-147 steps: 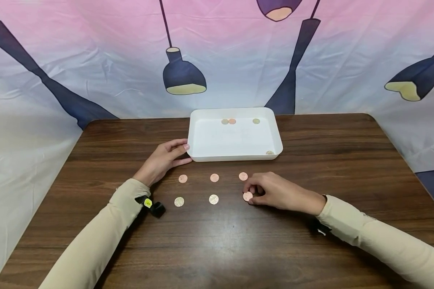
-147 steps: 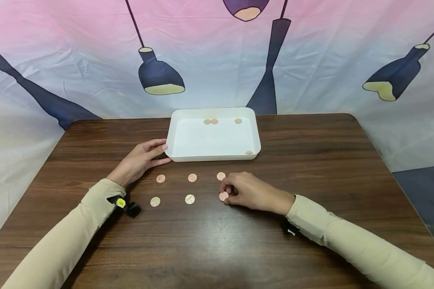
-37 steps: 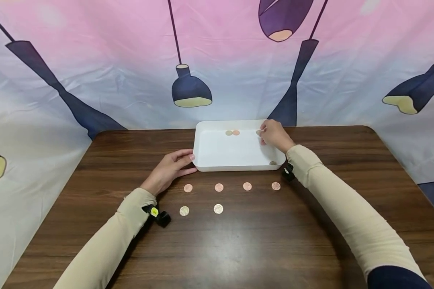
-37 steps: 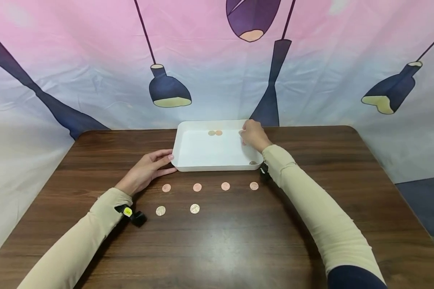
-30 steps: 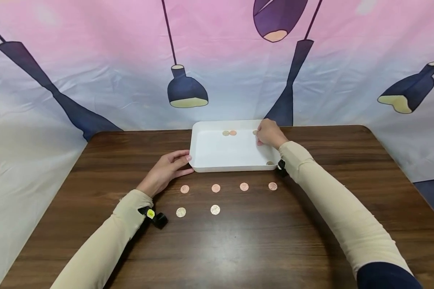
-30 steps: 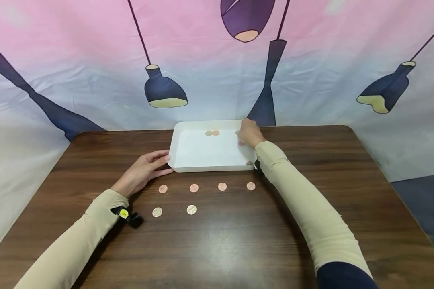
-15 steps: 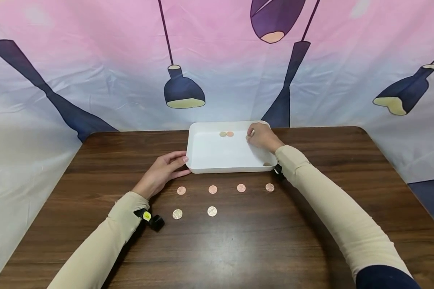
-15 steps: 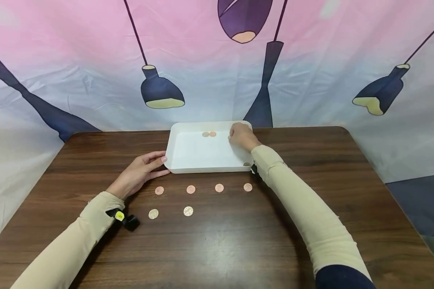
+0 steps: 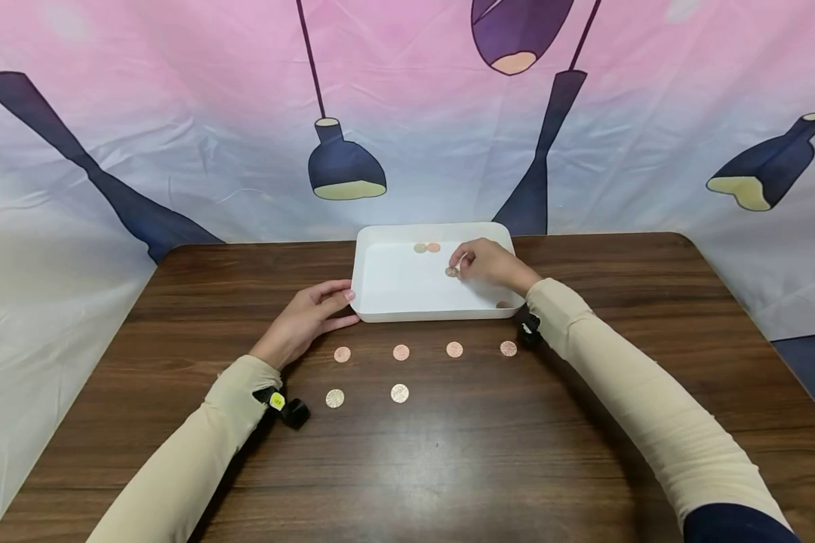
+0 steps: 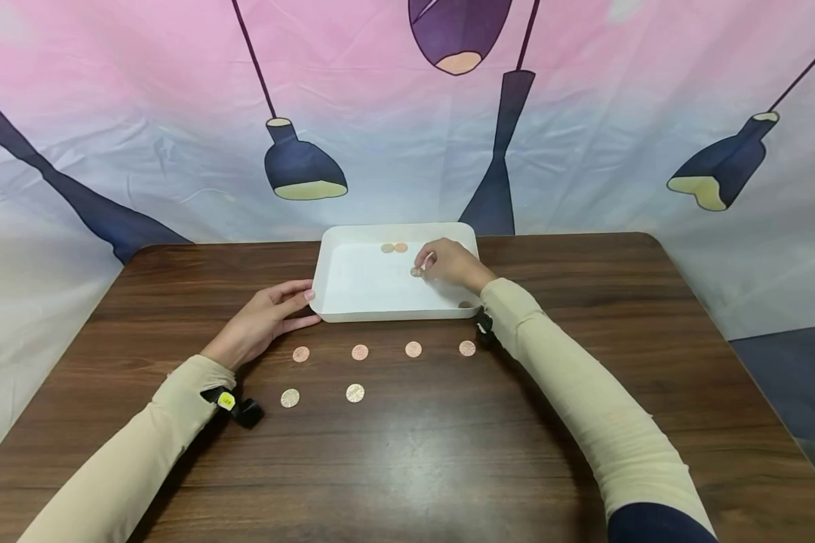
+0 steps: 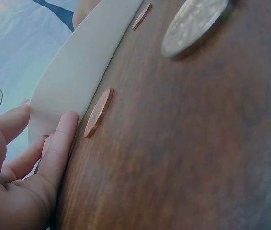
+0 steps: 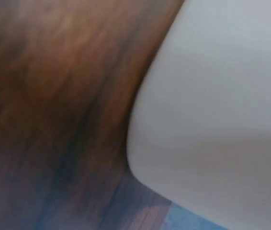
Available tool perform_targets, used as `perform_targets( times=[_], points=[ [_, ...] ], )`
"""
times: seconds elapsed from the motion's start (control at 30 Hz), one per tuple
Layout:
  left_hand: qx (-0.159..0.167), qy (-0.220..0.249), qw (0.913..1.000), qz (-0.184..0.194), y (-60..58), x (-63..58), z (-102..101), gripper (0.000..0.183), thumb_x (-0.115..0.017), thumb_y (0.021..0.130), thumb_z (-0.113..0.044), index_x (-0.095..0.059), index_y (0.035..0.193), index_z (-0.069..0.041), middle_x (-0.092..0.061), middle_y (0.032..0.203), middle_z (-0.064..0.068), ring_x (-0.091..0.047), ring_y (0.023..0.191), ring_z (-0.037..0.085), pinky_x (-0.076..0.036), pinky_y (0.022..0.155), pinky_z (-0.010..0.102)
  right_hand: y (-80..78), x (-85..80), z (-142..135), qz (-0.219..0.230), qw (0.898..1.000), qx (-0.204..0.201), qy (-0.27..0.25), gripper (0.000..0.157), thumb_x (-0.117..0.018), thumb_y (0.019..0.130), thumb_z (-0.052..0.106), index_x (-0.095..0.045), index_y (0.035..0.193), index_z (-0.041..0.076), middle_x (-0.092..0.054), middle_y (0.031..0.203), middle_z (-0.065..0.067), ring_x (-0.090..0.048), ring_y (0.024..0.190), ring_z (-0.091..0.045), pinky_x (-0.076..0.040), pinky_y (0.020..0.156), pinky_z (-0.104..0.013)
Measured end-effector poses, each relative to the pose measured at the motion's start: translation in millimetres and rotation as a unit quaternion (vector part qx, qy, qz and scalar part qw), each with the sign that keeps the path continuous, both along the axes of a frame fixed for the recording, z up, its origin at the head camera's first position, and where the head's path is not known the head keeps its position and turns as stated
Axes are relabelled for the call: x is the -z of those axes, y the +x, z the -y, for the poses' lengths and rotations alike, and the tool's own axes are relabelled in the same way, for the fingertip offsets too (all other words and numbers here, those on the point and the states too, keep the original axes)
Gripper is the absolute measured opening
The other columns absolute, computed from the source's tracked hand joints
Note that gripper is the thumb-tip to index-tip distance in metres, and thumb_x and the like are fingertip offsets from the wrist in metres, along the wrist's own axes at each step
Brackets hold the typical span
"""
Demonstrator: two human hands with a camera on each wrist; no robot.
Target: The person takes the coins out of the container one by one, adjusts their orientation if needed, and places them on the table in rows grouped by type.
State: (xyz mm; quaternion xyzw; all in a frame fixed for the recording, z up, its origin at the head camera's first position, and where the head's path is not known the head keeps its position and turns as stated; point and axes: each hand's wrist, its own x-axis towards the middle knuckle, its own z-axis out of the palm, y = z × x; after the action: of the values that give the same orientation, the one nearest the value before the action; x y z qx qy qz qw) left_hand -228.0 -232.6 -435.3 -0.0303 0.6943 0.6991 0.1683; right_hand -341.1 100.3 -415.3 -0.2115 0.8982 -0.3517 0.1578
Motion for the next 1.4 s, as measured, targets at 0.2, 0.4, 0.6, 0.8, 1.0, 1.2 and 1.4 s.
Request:
perform_targets(
  times=[0.2, 0.4, 0.6, 0.8, 1.0, 1.2, 1.4],
  points=[
    [0.004, 0.004, 1.0, 0.0, 1.9, 0.5, 0.3, 0.06, -0.058, 0.111, -0.017, -0.033, 0.162, 0.004, -0.039, 0.16, 0.023, -0.048, 0.143, 0.034, -0.061, 0.106, 0.035, 0.4, 2.3, -6.0, 0.068, 0.997, 0.003, -0.041, 0.032, -0.073, 0.095, 0.002, -0.07, 0.127, -0.001, -0.06, 0.092, -0.005, -0.052, 0.088, -0.019, -0.044, 0.082, -0.028],
    [0.004, 0.001, 1.0, -0.002, 1.2, -0.5, 1.7, 0.059, -0.057, 0.112, -0.017, -0.034, 0.162, 0.003, -0.04, 0.159, 0.023, -0.049, 0.142, 0.033, -0.061, 0.106, 0.034, 0.0, 3.9, -4.4, 0.116, 0.99, 0.046, -0.072, 0.035, -0.074, 0.095, 0.003, -0.072, 0.129, 0.004, -0.059, 0.094, -0.002, -0.051, 0.093, -0.02, -0.044, 0.089, -0.03],
    [0.001, -0.003, 1.0, -0.007, 0.0, -1.7, 5.1, 0.06, -0.058, 0.111, -0.02, -0.035, 0.161, 0.003, -0.043, 0.154, 0.023, -0.055, 0.134, 0.026, -0.061, 0.106, 0.034, -0.4, 0.0, 2.2, 0.108, 0.99, 0.052, -0.071, 0.034, -0.076, 0.094, 0.003, -0.074, 0.127, 0.005, -0.06, 0.092, -0.003, -0.052, 0.092, -0.022, -0.045, 0.089, -0.032],
    [0.003, 0.0, 0.9999, -0.011, -0.6, -0.3, 4.7, 0.058, -0.058, 0.111, -0.019, -0.037, 0.16, 0.004, -0.048, 0.145, 0.022, -0.059, 0.126, 0.021, -0.061, 0.105, 0.035, -3.4, -4.0, 4.2, 0.125, 0.991, 0.037, -0.038, 0.034, -0.075, 0.093, 0.006, -0.073, 0.127, 0.006, -0.059, 0.095, -0.004, -0.051, 0.093, -0.022, -0.043, 0.089, -0.032],
    [0.006, 0.005, 0.9999, -0.009, -1.2, 2.0, 1.5, 0.059, -0.058, 0.111, -0.019, -0.036, 0.16, 0.005, -0.049, 0.142, 0.021, -0.059, 0.126, 0.022, -0.06, 0.106, 0.035, -4.1, 1.3, -0.7, 0.106, 0.993, 0.003, -0.046, 0.028, -0.074, 0.093, 0.0, -0.067, 0.12, 0.004, -0.055, 0.091, -0.004, -0.048, 0.089, -0.022, -0.04, 0.084, -0.032],
    [0.009, -0.002, 1.0, -0.003, -1.0, 0.7, 2.6, 0.061, -0.058, 0.111, -0.02, -0.034, 0.162, 0.003, -0.043, 0.155, 0.023, -0.054, 0.136, 0.028, -0.06, 0.106, 0.034, 4.3, 8.2, -2.7, 0.034, 0.997, -0.003, -0.067, 0.02, -0.074, 0.094, -0.003, -0.065, 0.111, 0.004, -0.059, 0.103, -0.01, -0.052, 0.09, -0.023, -0.043, 0.081, -0.031],
    [0.009, -0.002, 0.9999, -0.005, 0.3, -0.7, 2.5, 0.06, -0.057, 0.112, -0.019, -0.034, 0.162, 0.003, -0.041, 0.158, 0.023, -0.053, 0.138, 0.029, -0.06, 0.107, 0.033, 5.6, 7.8, -2.7, 0.003, 0.999, -0.014, -0.042, 0.019, -0.073, 0.097, -0.001, -0.067, 0.114, 0.006, -0.065, 0.106, -0.013, -0.058, 0.098, -0.027, -0.049, 0.087, -0.034]
  ],
)
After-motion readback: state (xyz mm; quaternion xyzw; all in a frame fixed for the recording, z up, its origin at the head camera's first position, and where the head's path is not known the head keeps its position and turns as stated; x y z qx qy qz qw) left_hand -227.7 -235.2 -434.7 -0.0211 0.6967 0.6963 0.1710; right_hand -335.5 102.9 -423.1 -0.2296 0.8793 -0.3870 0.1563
